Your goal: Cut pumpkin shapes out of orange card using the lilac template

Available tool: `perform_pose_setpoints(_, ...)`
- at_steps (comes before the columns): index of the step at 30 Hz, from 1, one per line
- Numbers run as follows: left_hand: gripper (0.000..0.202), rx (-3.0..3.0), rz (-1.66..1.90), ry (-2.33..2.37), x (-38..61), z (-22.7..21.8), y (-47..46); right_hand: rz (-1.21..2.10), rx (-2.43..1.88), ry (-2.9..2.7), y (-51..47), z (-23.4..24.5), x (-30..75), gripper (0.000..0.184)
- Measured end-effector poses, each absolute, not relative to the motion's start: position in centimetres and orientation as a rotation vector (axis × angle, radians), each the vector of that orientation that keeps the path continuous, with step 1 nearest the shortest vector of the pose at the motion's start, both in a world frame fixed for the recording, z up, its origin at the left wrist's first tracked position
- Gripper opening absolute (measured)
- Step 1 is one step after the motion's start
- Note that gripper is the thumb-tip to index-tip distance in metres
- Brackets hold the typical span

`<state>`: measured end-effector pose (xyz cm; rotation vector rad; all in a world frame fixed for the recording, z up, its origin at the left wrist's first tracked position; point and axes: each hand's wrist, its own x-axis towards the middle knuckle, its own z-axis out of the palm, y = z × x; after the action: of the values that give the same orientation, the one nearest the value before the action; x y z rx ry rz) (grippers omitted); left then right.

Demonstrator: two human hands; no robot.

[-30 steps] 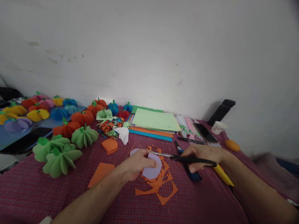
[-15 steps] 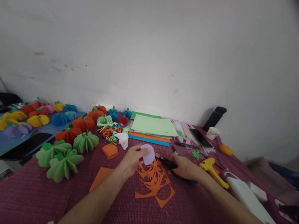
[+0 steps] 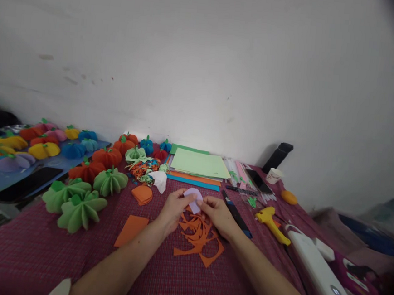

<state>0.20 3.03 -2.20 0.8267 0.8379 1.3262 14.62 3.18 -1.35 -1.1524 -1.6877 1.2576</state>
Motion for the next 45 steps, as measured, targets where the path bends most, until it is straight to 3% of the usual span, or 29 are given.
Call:
perform_pose_setpoints(7, 0.035, 0.816, 1.306, 0.906, 0.2, -1.8, 2.9, 1.390, -1.083, -1.501, 4.3, -2.1, 16.3, 0.035)
perform_pose_setpoints(23, 0.027, 0.806, 1.267, 0.806, 0.2, -0.9, 2.6, 1.263, -1.027, -1.649, 4.2, -1.7, 17.3, 0.031)
perform_pose_setpoints(37, 0.031, 0.858, 1.275, 0.825, 0.4, -1.3, 2.6, 1.361, -1.044, -1.494, 4.2, -1.4, 17.2, 0.026)
perform_pose_setpoints(41, 0.028, 0.974, 1.280, 0.919, 0.5, -1.3, 2.5, 1.357, -0.994, -1.490, 4.2, -1.7, 17.0, 0.031)
perform_pose_setpoints(45, 0.032, 1.050, 1.298, 0.953, 0.6, -1.7, 2.7, 1.242, -0.909, -1.645, 4.0, -2.2, 16.6, 0.048)
